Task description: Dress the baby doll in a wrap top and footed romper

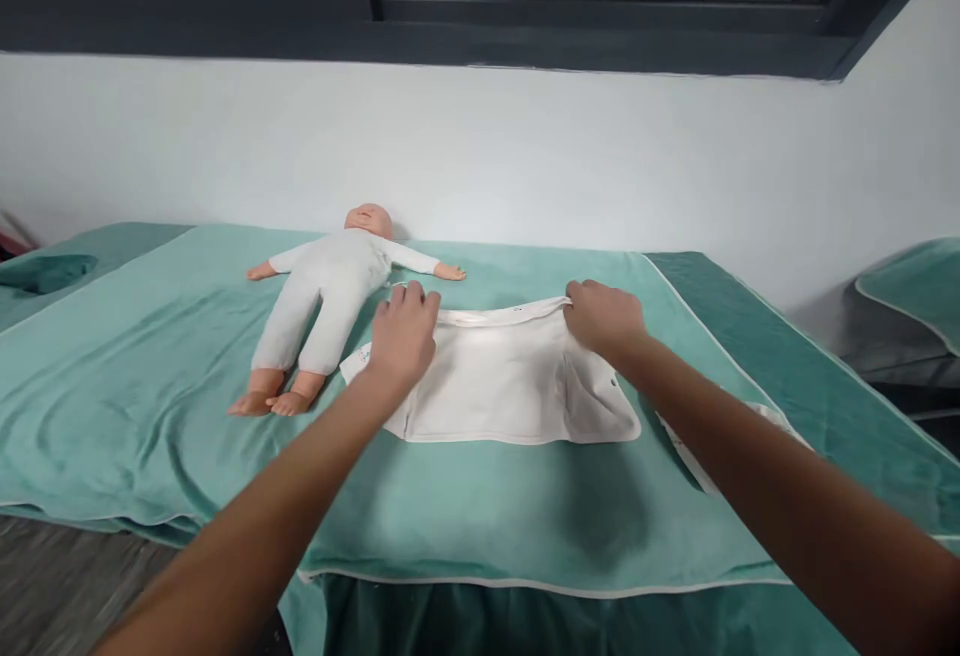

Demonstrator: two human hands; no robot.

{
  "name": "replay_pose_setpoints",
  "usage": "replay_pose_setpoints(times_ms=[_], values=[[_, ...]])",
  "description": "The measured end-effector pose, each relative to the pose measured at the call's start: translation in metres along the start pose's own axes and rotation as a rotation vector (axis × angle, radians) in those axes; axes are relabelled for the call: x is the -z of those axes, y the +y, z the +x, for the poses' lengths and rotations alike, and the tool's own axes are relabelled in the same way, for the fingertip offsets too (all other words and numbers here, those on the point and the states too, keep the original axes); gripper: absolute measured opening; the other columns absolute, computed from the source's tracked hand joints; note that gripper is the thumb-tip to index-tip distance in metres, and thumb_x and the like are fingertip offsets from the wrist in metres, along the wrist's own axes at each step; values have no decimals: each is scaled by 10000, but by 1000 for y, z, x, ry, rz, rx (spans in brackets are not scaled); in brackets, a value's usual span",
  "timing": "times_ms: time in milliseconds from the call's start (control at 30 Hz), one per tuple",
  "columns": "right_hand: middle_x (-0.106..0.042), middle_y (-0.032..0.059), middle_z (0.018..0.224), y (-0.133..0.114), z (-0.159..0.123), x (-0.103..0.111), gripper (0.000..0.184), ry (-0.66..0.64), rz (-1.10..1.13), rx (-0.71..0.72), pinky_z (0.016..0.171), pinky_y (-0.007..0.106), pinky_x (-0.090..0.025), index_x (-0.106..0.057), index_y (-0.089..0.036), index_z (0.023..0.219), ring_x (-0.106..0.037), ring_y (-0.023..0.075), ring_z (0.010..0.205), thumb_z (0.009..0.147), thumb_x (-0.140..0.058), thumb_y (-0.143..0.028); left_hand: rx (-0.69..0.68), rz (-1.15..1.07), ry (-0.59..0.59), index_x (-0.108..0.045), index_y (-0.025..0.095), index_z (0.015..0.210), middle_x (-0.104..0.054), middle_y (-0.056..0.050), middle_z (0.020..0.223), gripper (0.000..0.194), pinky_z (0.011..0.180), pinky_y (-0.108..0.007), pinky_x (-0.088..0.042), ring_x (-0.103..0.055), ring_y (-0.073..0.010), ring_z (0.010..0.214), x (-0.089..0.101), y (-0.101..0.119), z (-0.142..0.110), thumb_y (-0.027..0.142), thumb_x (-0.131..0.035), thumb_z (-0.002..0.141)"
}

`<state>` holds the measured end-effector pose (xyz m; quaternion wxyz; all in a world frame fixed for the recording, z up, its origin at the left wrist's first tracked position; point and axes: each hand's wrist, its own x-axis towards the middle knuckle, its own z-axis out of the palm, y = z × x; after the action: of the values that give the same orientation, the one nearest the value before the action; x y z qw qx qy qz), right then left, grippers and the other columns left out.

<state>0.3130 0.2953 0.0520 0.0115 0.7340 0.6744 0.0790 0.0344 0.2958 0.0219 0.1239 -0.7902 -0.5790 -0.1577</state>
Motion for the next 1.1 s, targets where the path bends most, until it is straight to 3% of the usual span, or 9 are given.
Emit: replay_pose_setpoints(times_ms=[67,167,267,367,567,767,900,1000,1100], values=[[-633,234,1218,-10,-11,-16,394,140,-19,80,824,475,-535,-600,-112,1238,-626,368,1095,906,-388,-116,-116,-55,59,-652,164,1156,-609,-187,1233,456,917,-471,-477,-562,-342,1144,-18,19,-18,-7,-386,828],[-472,262,1464,-29,-31,-39,458,321,12,300,1079,501,-421,-508,-45,1364,-411,384,1384,915,-428,-92,-264,-220,8,-644,176,1170,-625,-136,1265,442,1012,-423,-472,-562,-275,1193,-41,42,-40,-1,-382,862],[-540,212,1412,-52,-48,-60,381,254,162,449,1111,461,-403,-558,-82,1305,-462,316,1336,961,-399,-122,-295,-333,-46,-636,172,1190,-637,-111,1293,442,1080,-394,-458,-568,-235,1229,-55,52,-52,-4,-396,863],[-588,185,1358,-66,-51,-79,370,121,325,302,1094,432,-423,-575,-70,1283,-511,296,1280,998,-398,-226,-207,-351,-70,-630,150,1200,-620,-124,1351,371,1116,-412,-443,-552,-251,1280,-64,47,-52,68,-411,912],[-448,262,1494,-70,-21,-92,500,87,325,89,1216,432,-235,-508,38,1357,-316,334,1461,1004,-387,-295,44,-332,-59,-482,79,1392,-566,-202,1403,456,1115,-537,-414,-503,-358,1328,-77,21,-18,237,-443,966],[-393,233,1543,-81,-1,-87,588,92,258,-80,1137,521,-343,-334,-51,1523,-335,369,1439,997,-387,-308,215,-444,-26,-384,27,1458,-486,-233,1479,556,1163,-475,-376,-405,-337,1429,-90,30,17,164,-458,925],[-324,188,1594,-83,-1,-86,623,137,185,-53,1028,501,-459,-266,-185,1578,-307,393,1452,979,-411,-275,221,-356,-5,-321,16,1504,-395,-256,1545,626,1167,-501,-357,-360,-378,1447,-94,42,22,161,-476,915],[-337,195,1588,-77,3,-85,614,170,145,-13,1055,485,-443,-283,-165,1572,-321,384,1443,984,-412,-288,229,-309,-30,-303,44,1531,-353,-247,1576,637,1124,-530,-394,-365,-418,1428,-94,46,23,232,-464,944],[-333,200,1594,-68,11,-84,630,146,128,-15,1090,495,-412,-278,-128,1571,-326,384,1440,994,-414,-342,213,-327,-46,-291,48,1539,-370,-234,1570,648,1145,-501,-377,-371,-396,1431,-94,47,28,279,-460,957]])
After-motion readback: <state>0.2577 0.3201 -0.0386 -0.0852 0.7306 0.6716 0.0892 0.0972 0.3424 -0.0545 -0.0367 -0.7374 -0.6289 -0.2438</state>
